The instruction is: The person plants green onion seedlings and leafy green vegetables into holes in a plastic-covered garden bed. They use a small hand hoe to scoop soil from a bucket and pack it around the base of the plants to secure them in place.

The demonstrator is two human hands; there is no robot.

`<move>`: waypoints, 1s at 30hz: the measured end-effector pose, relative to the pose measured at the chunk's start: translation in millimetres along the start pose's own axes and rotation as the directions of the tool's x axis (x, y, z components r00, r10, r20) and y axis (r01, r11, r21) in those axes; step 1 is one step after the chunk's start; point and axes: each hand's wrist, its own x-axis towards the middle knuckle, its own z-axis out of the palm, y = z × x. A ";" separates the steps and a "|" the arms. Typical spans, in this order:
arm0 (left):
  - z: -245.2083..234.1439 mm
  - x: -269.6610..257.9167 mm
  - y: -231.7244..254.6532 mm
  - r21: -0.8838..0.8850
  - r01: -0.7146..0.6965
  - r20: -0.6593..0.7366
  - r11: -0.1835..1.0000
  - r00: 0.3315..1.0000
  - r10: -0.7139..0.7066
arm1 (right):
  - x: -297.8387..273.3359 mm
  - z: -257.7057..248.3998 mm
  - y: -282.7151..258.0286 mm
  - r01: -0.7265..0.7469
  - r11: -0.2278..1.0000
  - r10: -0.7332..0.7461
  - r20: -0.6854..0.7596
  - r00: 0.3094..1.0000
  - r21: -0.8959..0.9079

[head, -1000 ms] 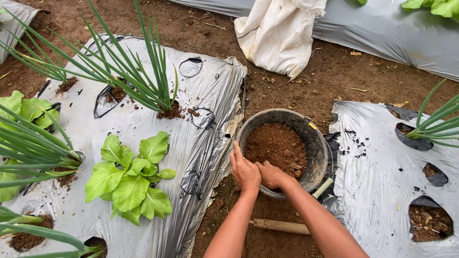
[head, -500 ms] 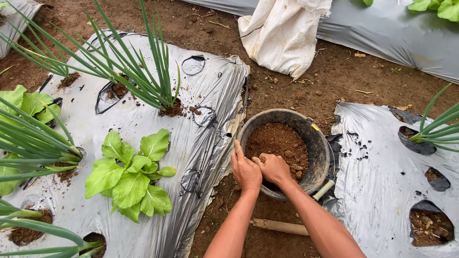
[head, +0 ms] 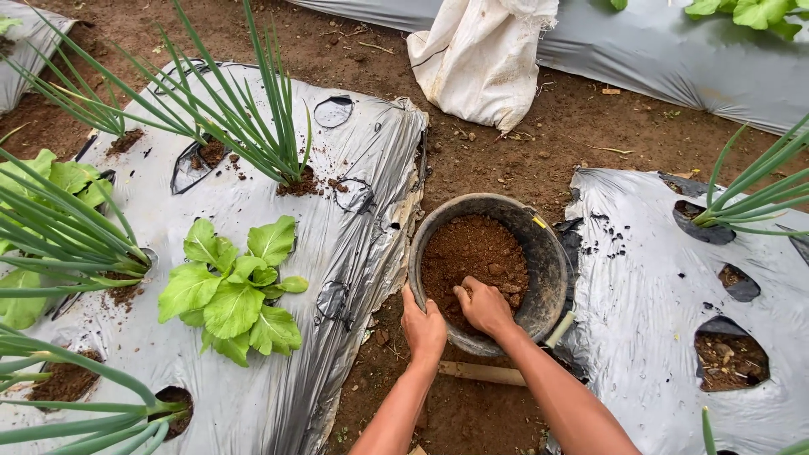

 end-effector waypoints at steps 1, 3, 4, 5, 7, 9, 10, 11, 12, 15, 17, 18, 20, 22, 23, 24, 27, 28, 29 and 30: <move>-11.5 -11.0 12.3 0.008 0.115 0.066 0.993 0.991 -0.116 | -7.3 -1.6 -2.8 -0.024 0.997 0.025 0.015 1.000 -0.069; -29.1 -25.1 15.2 0.032 0.230 0.135 0.973 0.963 -0.232 | -29.5 -3.5 -12.0 -0.054 0.990 0.058 0.030 0.998 -0.133; -37.0 -27.6 6.3 0.040 0.237 0.125 0.971 0.963 -0.241 | -44.0 -3.2 -20.3 -0.019 0.983 0.032 0.067 0.997 -0.180; -45.2 -29.3 -2.1 0.048 0.245 0.116 0.968 0.962 -0.249 | -57.7 -3.3 -29.5 0.017 0.974 0.006 0.105 0.994 -0.225; -77.1 -39.4 1.2 0.055 0.331 0.122 0.942 0.934 -0.335 | -75.4 8.1 -35.5 0.089 0.975 -0.062 0.137 0.989 -0.204; -100.9 -48.1 -0.3 0.068 0.418 0.134 0.906 0.896 -0.424 | -89.9 23.0 -30.3 0.149 0.972 -0.119 0.167 0.979 -0.180; -106.4 -47.2 1.6 0.129 0.418 0.132 0.899 0.892 -0.433 | -90.7 27.5 -24.6 0.155 0.979 -0.128 0.192 0.973 -0.132; -111.8 -45.6 3.8 0.189 0.416 0.130 0.890 0.887 -0.442 | -90.9 31.6 -19.0 0.158 0.984 -0.137 0.215 0.967 -0.084; -113.5 -41.7 3.4 0.192 0.413 0.134 0.890 0.888 -0.440 | -87.5 24.6 -18.9 0.155 0.984 -0.135 0.211 0.968 -0.083; -108.4 -30.4 -17.9 0.247 0.354 0.188 0.902 0.896 -0.403 | -80.0 6.6 -14.7 0.016 1.000 -0.016 0.301 0.954 0.005; -90.2 -14.5 -53.5 0.596 -0.119 -0.038 0.794 0.984 0.176 | -69.6 -3.4 -11.3 0.017 0.997 -0.027 0.123 0.992 0.081; -84.9 -15.2 -43.4 0.594 -0.122 -0.040 0.795 0.983 0.181 | -65.0 -1.5 -9.2 0.021 0.997 -0.031 0.119 0.992 0.080; -74.1 -19.2 -25.4 0.611 -0.635 0.011 0.472 0.604 0.797 | -58.8 3.7 -2.7 -0.015 0.997 0.018 -0.048 0.999 0.079; -55.2 -6.9 -19.2 0.474 -0.683 0.200 0.556 0.699 0.687 | -52.2 8.3 -2.0 -0.104 0.992 0.110 -0.084 0.990 0.066; -45.9 -1.4 -16.1 0.336 -0.682 0.398 0.649 0.728 0.558 | -49.2 10.6 -1.6 -0.192 0.980 0.197 -0.118 0.973 0.055; -39.4 3.4 -14.4 0.329 -0.685 0.401 0.650 0.724 0.561 | -48.6 10.8 0.0 -0.195 0.979 0.201 -0.125 0.972 0.053; -24.2 9.2 0.8 0.508 -0.592 0.565 0.625 0.777 0.277 | -43.0 16.9 14.2 -0.139 0.965 0.171 -0.134 0.976 0.225; -25.4 6.3 12.7 0.572 -0.550 0.625 0.608 0.773 0.111 | -39.1 23.7 22.0 -0.052 0.979 0.087 -0.175 0.981 0.196; -26.2 3.8 25.1 0.635 -0.513 0.660 0.577 0.749 -0.060 | -34.6 30.0 30.0 0.034 0.986 0.002 -0.214 0.977 0.164; -23.6 9.1 14.7 0.632 -0.520 0.666 0.575 0.743 -0.060 | -38.3 27.7 27.8 0.028 0.986 0.009 -0.220 0.976 0.165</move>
